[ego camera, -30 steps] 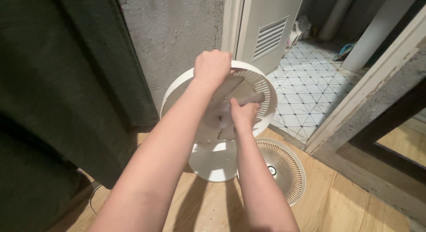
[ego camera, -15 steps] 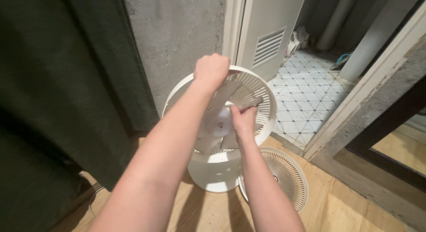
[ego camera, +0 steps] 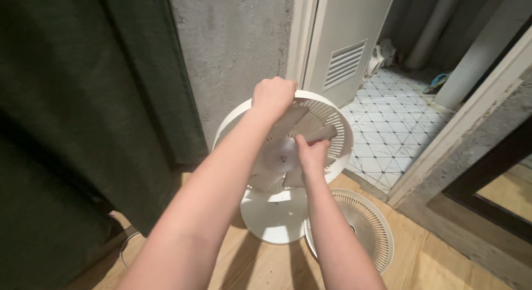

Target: The person releases the clips on the front grill of a standing fan and removes it. They then unscrew the center locking hub by hand and pull the fan blades off the motor shaft.

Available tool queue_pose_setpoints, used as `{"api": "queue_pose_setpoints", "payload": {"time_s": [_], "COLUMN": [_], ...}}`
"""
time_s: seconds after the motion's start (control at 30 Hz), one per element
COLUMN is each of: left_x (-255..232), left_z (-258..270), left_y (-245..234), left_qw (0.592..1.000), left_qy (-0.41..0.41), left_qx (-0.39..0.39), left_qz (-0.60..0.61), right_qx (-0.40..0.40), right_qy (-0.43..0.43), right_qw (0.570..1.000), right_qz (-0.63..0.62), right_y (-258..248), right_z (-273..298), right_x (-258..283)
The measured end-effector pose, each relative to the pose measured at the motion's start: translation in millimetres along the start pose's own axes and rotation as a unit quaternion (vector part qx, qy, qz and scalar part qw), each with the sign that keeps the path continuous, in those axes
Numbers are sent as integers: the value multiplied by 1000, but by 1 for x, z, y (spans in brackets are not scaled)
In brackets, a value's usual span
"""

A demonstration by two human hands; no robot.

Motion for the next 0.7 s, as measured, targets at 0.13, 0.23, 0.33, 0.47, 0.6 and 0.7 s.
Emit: {"api": "queue_pose_setpoints", "payload": {"time_s": [0.13,0.23,0.33,0.47,0.6,0.7], "left_x": [-12,-14,-13,-14,-16,-17], "left_z": [-4,-9,-5,-4,-4,-2], "left_y": [3,2,1,-3,-1,-3], "left_qw": [998,998,996,996,996,996], "left_qy": [-1,3,-16,-24,-34,-38], "left_qx": [45,58,76,76,77,74], "left_qz": [46,30,37,37,41,41], "right_qx": [85,-80,-17,-54,-31,6], "right_qy": [-21,-63,-255,-321,-304,-286], "right_qw": [995,970,954,869,913,927], "right_qz": [-39,220,156,372,269,244], "right_y": [-23,-54,-22,22,31,27], "right_z": [16,35,63,79,89,93], "right_x": [43,70,88,81,76,87]}}
Point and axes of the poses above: each hand's wrist, its own z-axis away from the middle knuckle, its own y-axis out of the palm, x = y × z, the point moved 5 cm from there along -z, towards the middle knuckle, and after that the axes turned 3 degrees about z, right-handed, at the moved point
